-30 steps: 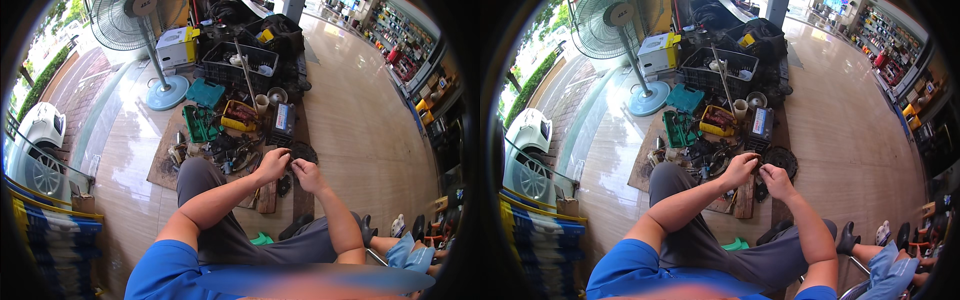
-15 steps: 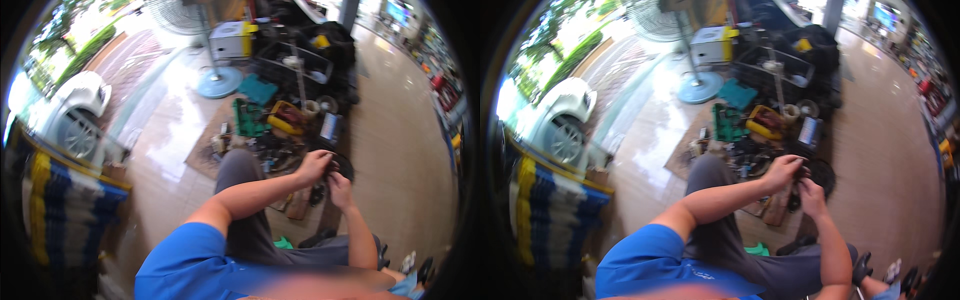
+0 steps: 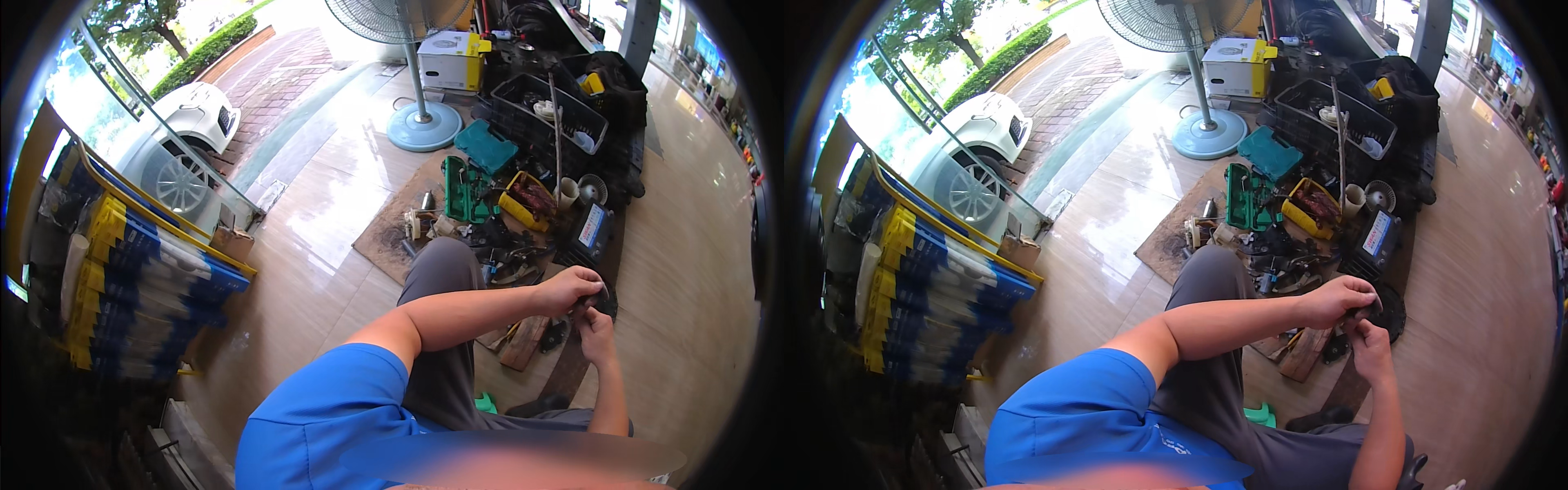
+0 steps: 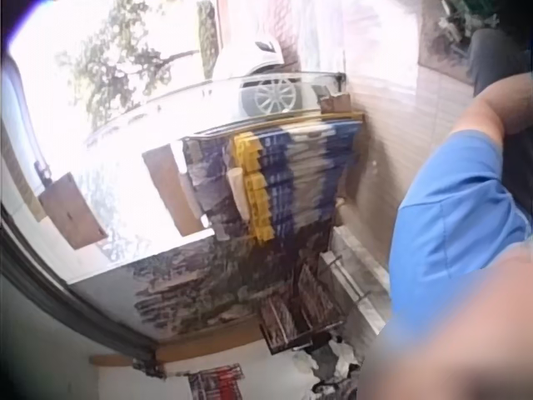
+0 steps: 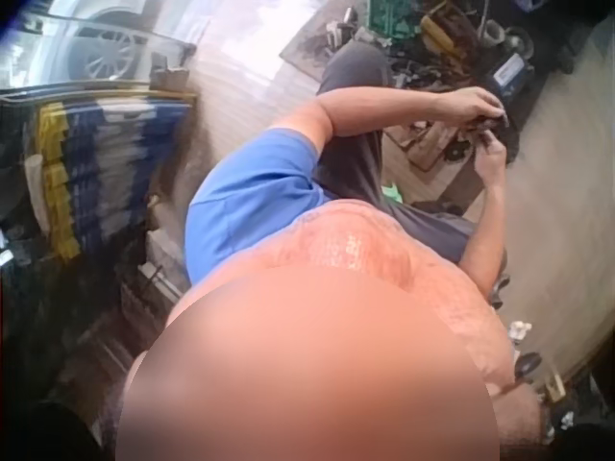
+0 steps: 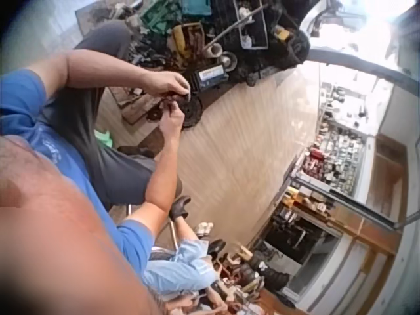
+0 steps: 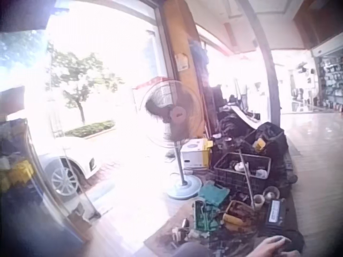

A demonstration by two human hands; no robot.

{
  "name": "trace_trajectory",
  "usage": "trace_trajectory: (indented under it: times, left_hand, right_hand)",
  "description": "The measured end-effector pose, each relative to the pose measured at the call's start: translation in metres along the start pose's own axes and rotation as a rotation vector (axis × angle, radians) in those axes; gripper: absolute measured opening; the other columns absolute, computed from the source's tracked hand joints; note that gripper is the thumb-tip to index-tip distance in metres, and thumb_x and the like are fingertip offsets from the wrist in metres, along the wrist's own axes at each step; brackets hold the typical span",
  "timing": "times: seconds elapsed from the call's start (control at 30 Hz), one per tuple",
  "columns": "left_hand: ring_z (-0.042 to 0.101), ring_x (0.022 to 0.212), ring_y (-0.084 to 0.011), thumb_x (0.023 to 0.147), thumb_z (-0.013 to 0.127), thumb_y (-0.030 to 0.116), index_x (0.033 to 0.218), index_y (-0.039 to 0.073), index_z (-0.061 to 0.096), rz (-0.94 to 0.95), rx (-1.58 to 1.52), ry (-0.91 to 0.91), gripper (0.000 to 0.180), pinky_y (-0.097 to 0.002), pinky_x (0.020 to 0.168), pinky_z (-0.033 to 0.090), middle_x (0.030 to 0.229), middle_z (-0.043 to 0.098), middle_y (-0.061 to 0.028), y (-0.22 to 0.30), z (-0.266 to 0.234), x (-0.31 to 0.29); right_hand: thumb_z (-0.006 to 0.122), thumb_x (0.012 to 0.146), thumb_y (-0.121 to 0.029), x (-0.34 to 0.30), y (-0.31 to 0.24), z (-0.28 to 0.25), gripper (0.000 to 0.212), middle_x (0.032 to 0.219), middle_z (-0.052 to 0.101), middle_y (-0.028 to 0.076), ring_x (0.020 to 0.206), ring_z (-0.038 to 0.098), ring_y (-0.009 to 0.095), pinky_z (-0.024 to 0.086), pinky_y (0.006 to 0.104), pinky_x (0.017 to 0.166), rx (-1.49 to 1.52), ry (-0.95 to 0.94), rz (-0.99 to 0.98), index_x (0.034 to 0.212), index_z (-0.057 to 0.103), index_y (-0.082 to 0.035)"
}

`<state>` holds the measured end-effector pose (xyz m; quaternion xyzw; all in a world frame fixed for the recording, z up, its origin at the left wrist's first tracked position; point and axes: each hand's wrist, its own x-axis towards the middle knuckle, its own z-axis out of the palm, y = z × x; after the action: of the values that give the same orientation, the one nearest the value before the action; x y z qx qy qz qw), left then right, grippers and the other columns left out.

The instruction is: The person sits on the floor and uses pliers and a screwdriver to manipulate a small electronic component. They repeatedly adjust wires and parts of the device while seated.

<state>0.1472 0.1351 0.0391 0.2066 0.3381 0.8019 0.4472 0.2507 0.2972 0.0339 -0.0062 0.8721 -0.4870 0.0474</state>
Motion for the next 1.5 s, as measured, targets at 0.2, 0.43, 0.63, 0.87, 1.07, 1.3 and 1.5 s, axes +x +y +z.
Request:
trace_trajectory:
  times: [0.2, 0.43, 0.63, 0.87, 1.07, 1.3, 1.5]
  left_hand:
    - [0.055, 0.061, -0.0100, 0.101, 0.059, 0.017, 0.096, -0.002, 0.068, -0.064, 0.473, -0.163, 0.021, -0.0261, 0.056, 0.045, 0.076, 0.064, -0.0031, 0.012, 0.012, -0.009]
    - [0.065, 0.067, -0.0155, 0.098, 0.060, 0.013, 0.098, -0.004, 0.069, -0.140, 0.802, -0.213, 0.020, -0.0324, 0.064, 0.053, 0.073, 0.067, -0.0108, 0.011, 0.015, -0.015]
    - [0.069, 0.081, -0.0383, 0.087, 0.061, 0.010, 0.099, -0.002, 0.072, 0.010, 1.359, -0.260, 0.021, -0.0436, 0.076, 0.054, 0.086, 0.069, -0.0236, -0.015, 0.002, -0.009]
    - [0.067, 0.093, -0.0435, 0.087, 0.059, 0.009, 0.099, -0.002, 0.073, -0.032, 1.423, -0.038, 0.021, -0.0467, 0.082, 0.054, 0.093, 0.069, -0.0270, -0.019, 0.000, -0.005]
    - [0.066, 0.103, -0.0416, 0.093, 0.059, 0.013, 0.109, -0.006, 0.068, 0.135, 1.157, 0.243, 0.026, -0.0452, 0.088, 0.053, 0.104, 0.069, -0.0280, -0.024, -0.003, -0.001]
    - [0.068, 0.099, -0.0181, 0.106, 0.051, 0.017, 0.129, -0.003, 0.056, 0.186, 0.084, 0.295, 0.031, -0.0322, 0.086, 0.056, 0.106, 0.070, -0.0119, -0.035, -0.021, 0.019]
    - [0.067, 0.082, -0.0143, 0.105, 0.052, 0.019, 0.118, 0.000, 0.061, 0.083, -0.041, 0.118, 0.025, -0.0292, 0.074, 0.056, 0.092, 0.069, -0.0080, -0.003, -0.004, 0.000]
  right_hand:
    - [0.062, 0.090, -0.001, -0.005, -0.010, -0.011, 0.012, 0.079, 0.073, 0.007, 0.073, 0.066, 0.015, 0.051, 0.0318, 0.069, -0.061, 0.021, -0.035, 0.093, 0.072, 0.004]
    - [0.056, 0.087, 0.005, -0.005, -0.012, -0.020, 0.015, 0.081, 0.072, 0.016, 0.074, 0.071, 0.023, 0.053, 0.0350, 0.070, -0.112, -0.044, -0.101, 0.093, 0.069, 0.001]
    - [0.058, 0.093, -0.004, -0.005, -0.005, -0.026, 0.010, 0.078, 0.066, 0.020, 0.071, 0.067, 0.025, 0.051, 0.0358, 0.067, -0.305, 0.034, -0.135, 0.092, 0.066, 0.003]
    - [0.061, 0.093, -0.007, -0.004, -0.020, -0.026, 0.010, 0.081, 0.064, 0.024, 0.076, 0.066, 0.038, 0.051, 0.0412, 0.068, -0.387, 0.101, -0.092, 0.093, 0.065, 0.002]
    - [0.060, 0.098, -0.009, -0.002, -0.016, -0.020, 0.013, 0.074, 0.060, 0.019, 0.066, 0.059, 0.026, 0.048, 0.0367, 0.064, -0.297, 0.225, -0.108, 0.093, 0.063, 0.003]
    - [0.058, 0.099, -0.007, 0.001, 0.003, 0.005, 0.011, 0.070, 0.054, 0.002, 0.066, 0.049, 0.009, 0.044, 0.0292, 0.062, -0.037, 0.151, -0.067, 0.099, 0.066, 0.001]
    - [0.057, 0.096, -0.002, -0.001, -0.009, 0.006, 0.011, 0.071, 0.059, 0.003, 0.069, 0.052, 0.008, 0.046, 0.0283, 0.066, -0.028, 0.055, -0.038, 0.099, 0.068, 0.001]
